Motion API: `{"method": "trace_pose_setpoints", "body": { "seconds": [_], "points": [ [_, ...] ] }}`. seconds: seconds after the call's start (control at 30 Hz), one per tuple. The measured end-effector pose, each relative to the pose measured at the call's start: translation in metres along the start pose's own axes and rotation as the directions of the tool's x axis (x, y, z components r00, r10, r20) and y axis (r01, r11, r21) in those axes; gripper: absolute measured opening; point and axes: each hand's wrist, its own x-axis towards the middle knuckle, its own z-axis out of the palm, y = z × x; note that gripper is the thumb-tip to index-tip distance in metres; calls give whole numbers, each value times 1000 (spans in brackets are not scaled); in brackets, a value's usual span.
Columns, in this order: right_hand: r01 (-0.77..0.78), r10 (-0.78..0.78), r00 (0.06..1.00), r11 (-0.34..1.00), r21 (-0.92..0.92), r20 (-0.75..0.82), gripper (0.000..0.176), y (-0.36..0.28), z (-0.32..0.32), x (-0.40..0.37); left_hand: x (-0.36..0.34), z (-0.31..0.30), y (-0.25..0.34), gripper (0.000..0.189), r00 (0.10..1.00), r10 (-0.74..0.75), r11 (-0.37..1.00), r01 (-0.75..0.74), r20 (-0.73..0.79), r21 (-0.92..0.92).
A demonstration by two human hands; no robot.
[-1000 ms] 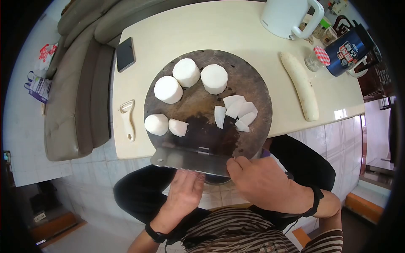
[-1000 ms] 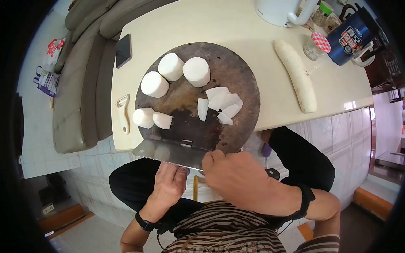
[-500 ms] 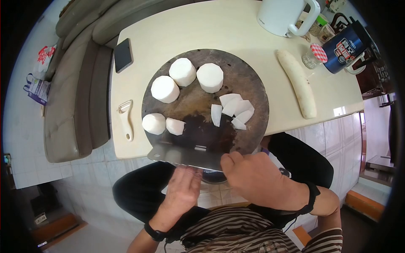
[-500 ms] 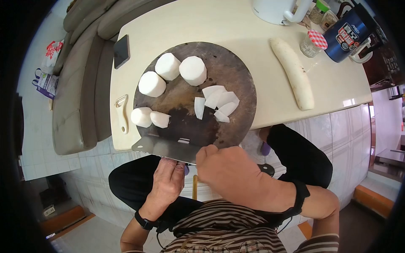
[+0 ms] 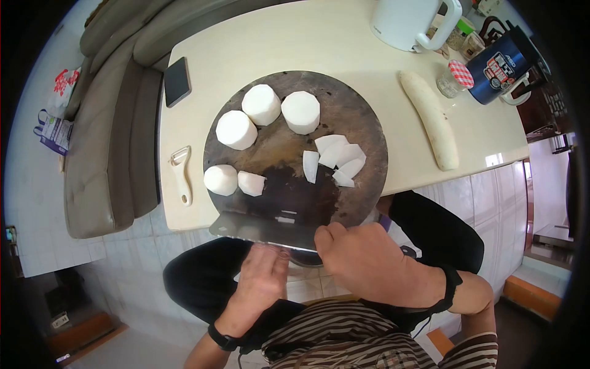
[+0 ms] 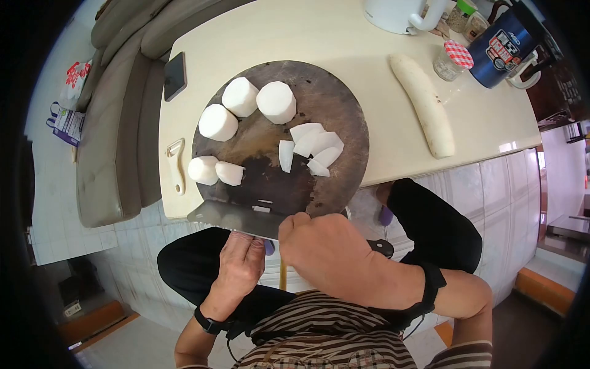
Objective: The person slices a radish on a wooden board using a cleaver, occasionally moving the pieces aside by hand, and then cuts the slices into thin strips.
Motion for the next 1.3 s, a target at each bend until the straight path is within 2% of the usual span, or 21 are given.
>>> {"method": "trace_pose_setpoints", "body": {
  "seconds": [0.07,0.1,0.17,0.27,0.5,0.6,0.67,0.77,0.87,1.0,1.07,1.2,1.27,1.3],
  "points": [
    [4,-4,1000,1000,0,4,18,3,-2,-1,7,1,0,9,996,29,999,-28,-90,16],
    [7,-7,1000,1000,1,4,18,1,-2,-3,3,0,-1,9,996,27,999,-25,-91,19],
    [-26,26,999,999,25,21,18,-3,-2,-9,-10,0,-2,46,999,18,998,-20,35,53],
    [-39,39,997,999,-4,68,18,-3,-4,-11,-10,0,-2,50,999,12,998,-14,41,64],
    [-2,2,999,1000,-2,39,18,-5,3,-2,-2,0,0,49,999,43,998,-43,-15,44],
    [-25,24,999,999,-22,-23,20,0,5,-1,-1,-2,0,47,999,32,999,-32,-11,28],
    [20,-20,1000,1000,8,13,21,7,3,-7,5,-2,3,12,998,35,999,-33,-52,41],
    [-5,5,1000,1000,-13,2,22,3,4,-14,1,-2,4,10,999,36,997,-35,-26,63],
    [-16,16,996,1000,-6,87,20,1,-3,-11,1,-2,3,8,999,32,997,-31,-23,65],
    [-35,33,996,999,25,86,19,-3,-2,-5,3,-1,5,9,999,19,998,-17,-29,64],
    [-11,11,999,1000,-7,33,19,-6,2,-1,2,0,6,11,999,-12,999,13,-30,41],
    [-13,15,998,999,36,-56,18,4,3,-1,11,-2,6,15,995,25,999,-20,-94,48],
    [9,-6,998,999,42,-60,17,8,0,-4,8,-2,6,29,997,38,997,-33,-68,73],
    [14,-12,998,999,41,-60,17,7,-3,-5,6,-3,6,29,997,34,997,-29,-71,76]
  ]
}}
